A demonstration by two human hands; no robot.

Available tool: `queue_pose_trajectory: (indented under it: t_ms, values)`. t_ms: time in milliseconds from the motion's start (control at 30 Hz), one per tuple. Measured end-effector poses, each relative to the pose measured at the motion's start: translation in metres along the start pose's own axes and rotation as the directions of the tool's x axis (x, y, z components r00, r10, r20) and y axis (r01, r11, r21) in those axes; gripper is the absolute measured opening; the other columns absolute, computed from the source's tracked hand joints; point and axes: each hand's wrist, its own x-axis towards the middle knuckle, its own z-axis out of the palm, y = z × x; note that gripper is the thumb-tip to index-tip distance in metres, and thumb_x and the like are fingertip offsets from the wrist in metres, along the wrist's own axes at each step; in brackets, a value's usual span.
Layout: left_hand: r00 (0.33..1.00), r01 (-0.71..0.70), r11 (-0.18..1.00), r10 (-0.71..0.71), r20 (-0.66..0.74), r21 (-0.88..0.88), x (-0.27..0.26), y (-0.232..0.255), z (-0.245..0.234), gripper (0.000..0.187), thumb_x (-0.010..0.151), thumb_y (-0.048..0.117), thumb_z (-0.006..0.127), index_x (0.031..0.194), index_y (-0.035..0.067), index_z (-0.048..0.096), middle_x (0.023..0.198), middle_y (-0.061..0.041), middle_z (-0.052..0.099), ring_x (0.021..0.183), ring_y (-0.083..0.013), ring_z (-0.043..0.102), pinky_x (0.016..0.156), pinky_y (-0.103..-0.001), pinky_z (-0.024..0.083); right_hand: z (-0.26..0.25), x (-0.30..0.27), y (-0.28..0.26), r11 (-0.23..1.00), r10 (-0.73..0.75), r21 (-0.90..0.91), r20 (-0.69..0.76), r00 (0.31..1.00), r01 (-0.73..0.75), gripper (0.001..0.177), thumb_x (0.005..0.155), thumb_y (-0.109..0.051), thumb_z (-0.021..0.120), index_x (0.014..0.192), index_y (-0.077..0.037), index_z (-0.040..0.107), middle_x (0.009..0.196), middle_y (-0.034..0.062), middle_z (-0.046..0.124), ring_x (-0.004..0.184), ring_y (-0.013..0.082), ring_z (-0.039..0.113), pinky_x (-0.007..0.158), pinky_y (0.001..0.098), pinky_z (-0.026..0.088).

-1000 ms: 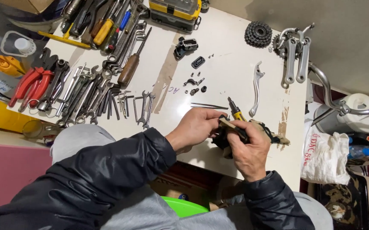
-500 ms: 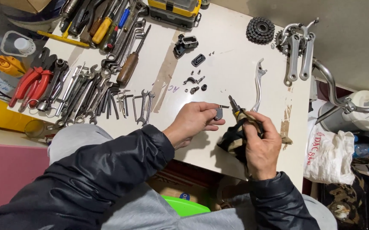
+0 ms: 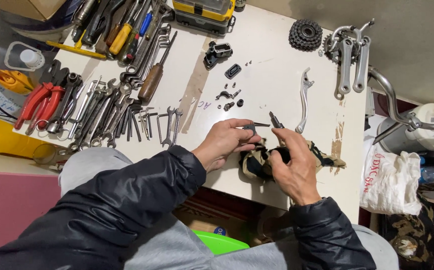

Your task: The person sits at a workbench and wipes small bicycle parts with a cloth. They pick up a small black component, wipe it thoroughly, and place it back on the table among other parts and tools.

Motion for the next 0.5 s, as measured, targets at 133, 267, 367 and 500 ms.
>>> queue_pose_trajectory:
  t_ms: [133,267,367,500]
  values:
    - [1.0,0.008,1.0,-0.008,-0.017,0.0,0.002,-0.003,0.001,0.052,0.093,0.005,0.06,0.141,-0.012,0.049,0.118,-0.034,0.066,0.107,-0.0388,0.071,0.088,-0.039,0.064,0.017,0.001,0.004,0.984,-0.167,0.04,-0.126,0.978,0.174,0.024,0.09,-0.01,0.074,0.114,-0.013,0.076,0.108,0.0091,0.07,0.108,0.0293,0.069,0.093,0.0405,0.054]
    - [0.998,0.061,0.998,-0.06,-0.025,0.026,0.01,-0.016,0.0,0.054,0.094,0.011,0.062,0.144,-0.007,0.049,0.119,-0.027,0.067,0.105,-0.0319,0.072,0.089,-0.039,0.062,0.029,0.002,-0.002,0.969,-0.244,0.0,-0.174,0.954,0.247,0.016,0.089,-0.014,0.08,0.105,-0.011,0.078,0.093,0.0049,0.071,0.096,0.0263,0.07,0.083,0.0366,0.056]
    - [0.994,0.101,0.994,-0.1,-0.037,0.029,0.015,-0.027,-0.004,0.058,0.094,0.017,0.065,0.146,-0.004,0.049,0.112,-0.02,0.07,0.098,-0.0257,0.074,0.087,-0.039,0.062,0.033,0.003,-0.002,0.945,-0.326,-0.092,-0.19,0.926,0.314,0.012,0.091,-0.014,0.079,0.102,-0.009,0.078,0.088,0.0038,0.07,0.088,0.0255,0.068,0.075,0.0368,0.056]
    - [0.992,0.101,0.994,-0.098,-0.073,0.037,0.016,-0.033,-0.003,0.056,0.093,0.023,0.07,0.141,-0.002,0.055,0.103,-0.017,0.071,0.091,-0.0225,0.073,0.081,-0.037,0.064,0.042,0.004,0.013,0.847,-0.491,-0.334,-0.189,0.851,0.414,0.008,0.089,-0.018,0.082,0.091,-0.011,0.078,0.084,0.0013,0.068,0.079,0.0236,0.066,0.069,0.036,0.053]
